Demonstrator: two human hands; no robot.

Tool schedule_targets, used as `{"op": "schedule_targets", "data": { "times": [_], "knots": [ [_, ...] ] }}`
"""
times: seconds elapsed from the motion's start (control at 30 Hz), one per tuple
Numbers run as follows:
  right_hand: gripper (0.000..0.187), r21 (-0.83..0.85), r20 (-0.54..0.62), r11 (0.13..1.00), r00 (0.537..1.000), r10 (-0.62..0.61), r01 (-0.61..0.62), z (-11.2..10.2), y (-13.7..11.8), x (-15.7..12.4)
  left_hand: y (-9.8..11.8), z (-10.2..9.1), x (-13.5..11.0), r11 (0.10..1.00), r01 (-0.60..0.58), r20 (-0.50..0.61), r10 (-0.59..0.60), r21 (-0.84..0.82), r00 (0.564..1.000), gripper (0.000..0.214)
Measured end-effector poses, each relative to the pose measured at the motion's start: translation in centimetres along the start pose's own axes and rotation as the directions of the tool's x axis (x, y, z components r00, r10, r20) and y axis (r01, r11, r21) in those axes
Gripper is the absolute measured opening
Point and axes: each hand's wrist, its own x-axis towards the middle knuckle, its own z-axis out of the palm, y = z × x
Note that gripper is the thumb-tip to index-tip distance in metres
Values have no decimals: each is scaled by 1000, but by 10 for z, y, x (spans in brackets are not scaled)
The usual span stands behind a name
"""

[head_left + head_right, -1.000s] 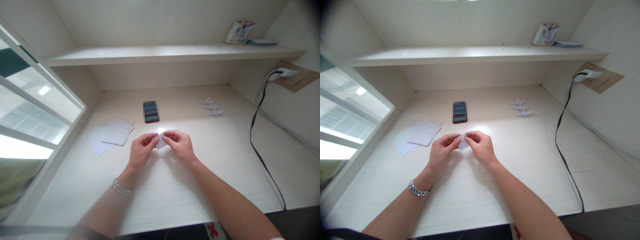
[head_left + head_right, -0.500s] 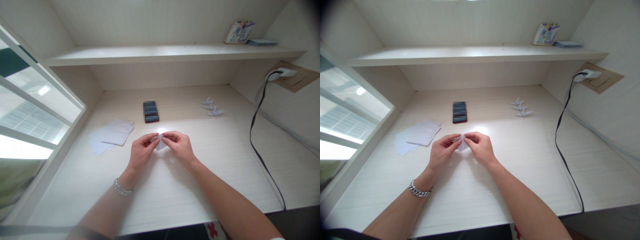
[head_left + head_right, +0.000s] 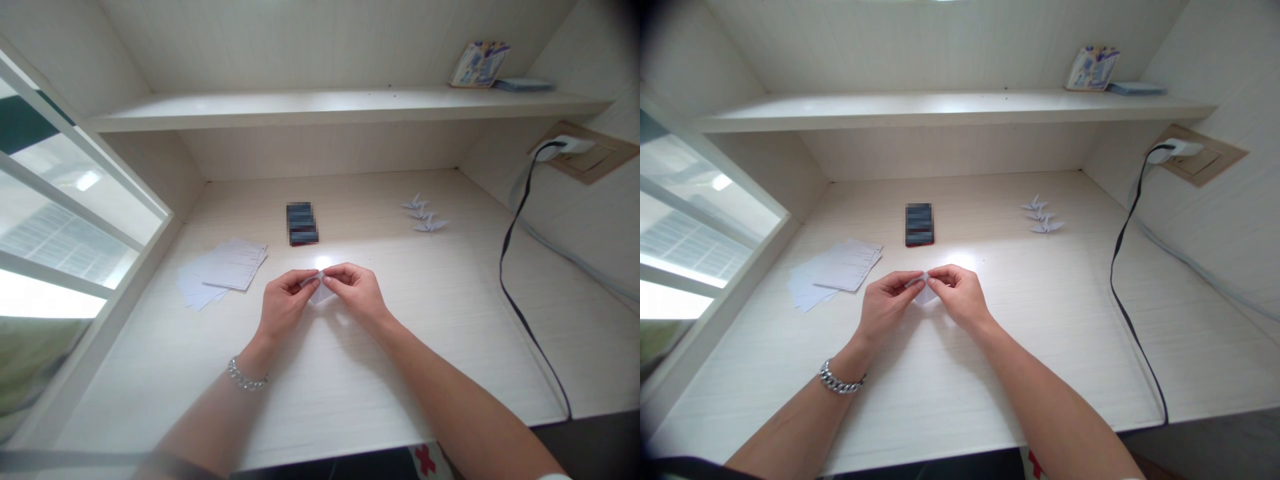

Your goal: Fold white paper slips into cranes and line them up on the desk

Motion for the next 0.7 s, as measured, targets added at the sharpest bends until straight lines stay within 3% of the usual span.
{"op": "schedule_targets", "data": {
  "times": [0.7],
  "knots": [
    [25,39,-26,997,998,65,-64,1,-3,-1,0,1,-2,998,61,36,-62,34,997,26]
  ]
}}
